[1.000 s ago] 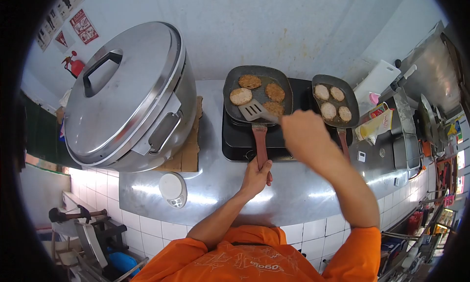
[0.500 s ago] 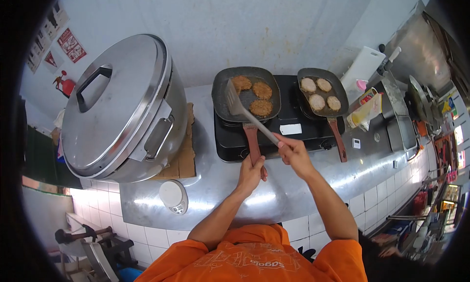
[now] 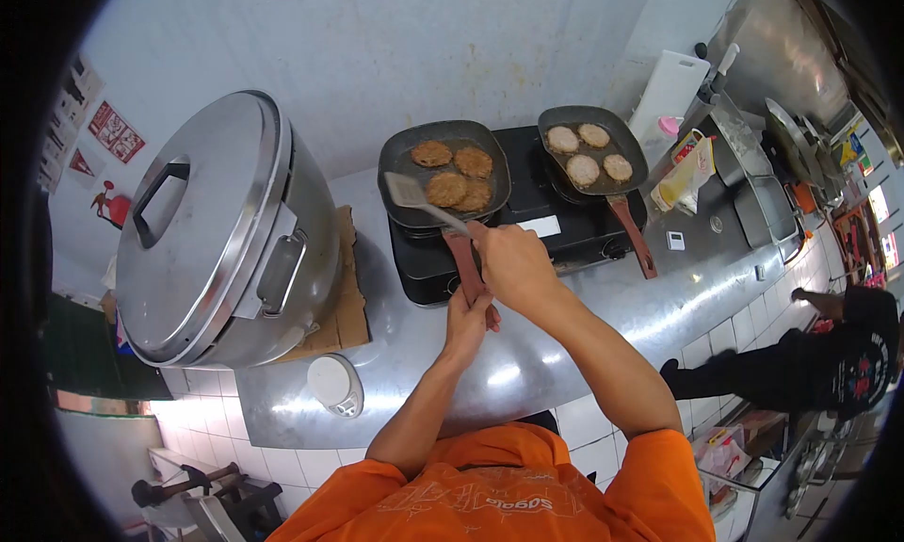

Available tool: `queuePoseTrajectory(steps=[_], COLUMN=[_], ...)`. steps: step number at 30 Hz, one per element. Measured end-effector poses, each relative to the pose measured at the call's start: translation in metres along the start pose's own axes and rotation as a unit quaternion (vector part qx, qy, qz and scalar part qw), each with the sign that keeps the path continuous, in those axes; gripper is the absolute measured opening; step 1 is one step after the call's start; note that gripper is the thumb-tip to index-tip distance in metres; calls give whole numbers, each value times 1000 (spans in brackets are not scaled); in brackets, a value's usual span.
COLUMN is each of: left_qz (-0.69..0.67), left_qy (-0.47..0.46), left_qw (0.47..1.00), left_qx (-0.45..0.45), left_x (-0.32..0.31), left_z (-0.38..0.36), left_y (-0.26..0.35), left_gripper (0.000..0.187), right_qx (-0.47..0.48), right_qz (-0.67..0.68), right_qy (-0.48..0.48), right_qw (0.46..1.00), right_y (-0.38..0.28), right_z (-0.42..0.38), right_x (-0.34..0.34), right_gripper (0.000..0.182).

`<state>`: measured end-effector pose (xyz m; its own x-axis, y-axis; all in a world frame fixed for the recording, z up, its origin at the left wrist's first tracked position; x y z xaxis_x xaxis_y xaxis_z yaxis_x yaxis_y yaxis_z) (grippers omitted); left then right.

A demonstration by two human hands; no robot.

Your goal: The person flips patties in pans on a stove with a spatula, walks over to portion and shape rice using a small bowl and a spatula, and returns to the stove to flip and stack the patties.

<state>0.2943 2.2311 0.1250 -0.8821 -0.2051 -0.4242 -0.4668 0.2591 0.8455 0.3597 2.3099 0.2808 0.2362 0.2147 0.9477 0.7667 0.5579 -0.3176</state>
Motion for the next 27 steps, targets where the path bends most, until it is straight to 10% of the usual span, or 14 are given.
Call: queuePoseTrajectory(steps=[27], left_qz=[82], left_qy=[218], left_qw=[972], left_qx=[-32], left_x=[-36], left_z=[-19], left_y=[12], left_gripper=[29], right_qx=[74], right_qz=[152], right_qy=[-14], right_qw=[985], right_y=[122], right_z=[8], right_x=[68], right_gripper=[27])
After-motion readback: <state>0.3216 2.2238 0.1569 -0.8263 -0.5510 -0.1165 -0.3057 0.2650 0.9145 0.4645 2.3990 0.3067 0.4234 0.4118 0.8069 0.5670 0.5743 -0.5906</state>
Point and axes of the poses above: each hand's wrist, its own z-axis towards the middle knuckle, its own x-axis out of the back of the hand, y = z × x, the point moved 3 cm from there along z, towards the middle knuckle, and after that the axes turned 6 degrees about -y, right-handed, at the moved point
